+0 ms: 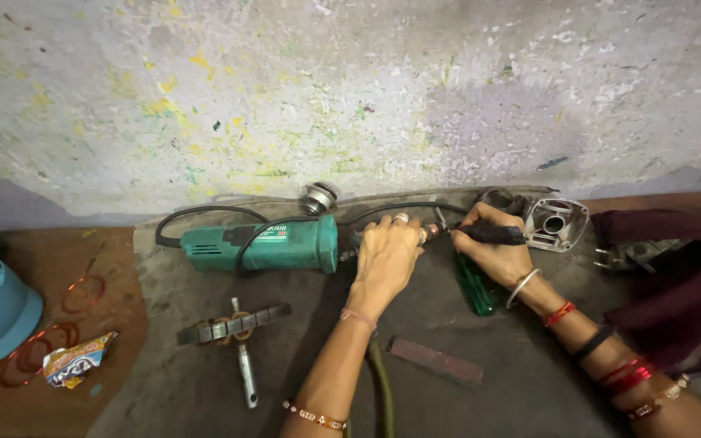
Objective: The person uses a green-handled screwdriver to tighten a screw on a small cylindrical electrical component held in their left hand. They then use a black-handled tool to further adjust the component on a workbench cluttered with tools and parts.
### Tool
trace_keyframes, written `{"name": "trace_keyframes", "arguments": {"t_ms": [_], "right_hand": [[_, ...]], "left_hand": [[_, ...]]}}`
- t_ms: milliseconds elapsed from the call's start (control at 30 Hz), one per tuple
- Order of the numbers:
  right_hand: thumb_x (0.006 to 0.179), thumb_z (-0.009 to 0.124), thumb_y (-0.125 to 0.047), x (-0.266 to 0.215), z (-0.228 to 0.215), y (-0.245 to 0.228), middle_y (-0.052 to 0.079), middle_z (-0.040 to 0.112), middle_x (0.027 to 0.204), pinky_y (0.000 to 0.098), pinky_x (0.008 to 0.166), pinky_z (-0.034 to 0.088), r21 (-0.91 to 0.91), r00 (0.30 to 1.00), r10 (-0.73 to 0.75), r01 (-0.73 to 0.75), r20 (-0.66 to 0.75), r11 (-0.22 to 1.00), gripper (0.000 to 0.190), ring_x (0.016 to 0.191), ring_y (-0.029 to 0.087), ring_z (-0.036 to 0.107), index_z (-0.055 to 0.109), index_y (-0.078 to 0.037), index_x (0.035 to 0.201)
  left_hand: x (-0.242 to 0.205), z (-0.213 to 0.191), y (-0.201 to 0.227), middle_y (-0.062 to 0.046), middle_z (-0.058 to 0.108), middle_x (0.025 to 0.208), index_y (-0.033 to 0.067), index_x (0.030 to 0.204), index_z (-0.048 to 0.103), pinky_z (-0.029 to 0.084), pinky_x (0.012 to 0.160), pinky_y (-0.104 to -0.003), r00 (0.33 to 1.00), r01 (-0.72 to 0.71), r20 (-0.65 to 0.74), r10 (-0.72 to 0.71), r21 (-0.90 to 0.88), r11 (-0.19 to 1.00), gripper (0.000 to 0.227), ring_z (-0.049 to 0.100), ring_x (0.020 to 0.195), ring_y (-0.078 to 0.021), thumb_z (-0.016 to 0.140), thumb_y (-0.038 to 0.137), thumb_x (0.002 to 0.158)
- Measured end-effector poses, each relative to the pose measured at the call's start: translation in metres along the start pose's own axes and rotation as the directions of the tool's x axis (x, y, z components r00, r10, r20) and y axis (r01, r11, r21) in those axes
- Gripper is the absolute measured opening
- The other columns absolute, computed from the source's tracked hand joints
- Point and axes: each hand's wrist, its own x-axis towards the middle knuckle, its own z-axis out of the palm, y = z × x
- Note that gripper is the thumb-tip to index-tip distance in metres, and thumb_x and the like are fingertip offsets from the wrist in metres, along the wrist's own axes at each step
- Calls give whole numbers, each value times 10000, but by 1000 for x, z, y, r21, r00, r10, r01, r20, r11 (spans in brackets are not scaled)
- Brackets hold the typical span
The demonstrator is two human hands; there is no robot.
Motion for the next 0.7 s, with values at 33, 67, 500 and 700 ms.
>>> {"name": "trace_keyframes", "arguments": {"t_ms": [33, 67, 500, 700], "right_hand": [[801, 786, -147, -1, 0, -1, 28, 654, 702, 269, 599, 492, 10, 1000, 7, -7, 7, 1000, 187, 668, 70, 580, 645, -25, 822], [808, 790, -153, -2, 1, -2, 31, 650, 694, 270, 595, 491, 22, 1000, 12, -12, 15, 1000, 194, 663, 69, 575, 644, -25, 820], [835, 814, -179, -6, 5, 3, 15, 657, 739, 258, 632, 497, 47, 992, -126, 127, -29, 991, 210, 701, 71, 586, 659, -37, 850], [826, 818, -203, -2, 3, 4, 38, 638, 659, 290, 568, 477, -37, 995, -103, 103, 0, 994, 251, 621, 86, 557, 643, -23, 833]], "left_hand": [[-1, 1, 0, -158, 702, 997, 30, 1019, 713, 507, 780, -488, 1000, -6, -11, 6, -8, 1000, 305, 669, 980, -344, 811, 196, 782], [-1, 1, 0, -156, 704, 995, 32, 1009, 716, 506, 778, -490, 1000, -11, -23, 11, -14, 1000, 293, 669, 980, -343, 810, 197, 785], [-1, 1, -1, -157, 708, 965, 21, 1037, 666, 511, 789, -486, 999, 26, -36, -29, -73, 997, 352, 673, 978, -344, 819, 167, 754], [-1, 6, -3, -160, 711, 1003, 27, 1060, 649, 515, 812, -493, 998, -14, -62, 11, -51, 999, 375, 671, 1002, -352, 828, 143, 752]]}}
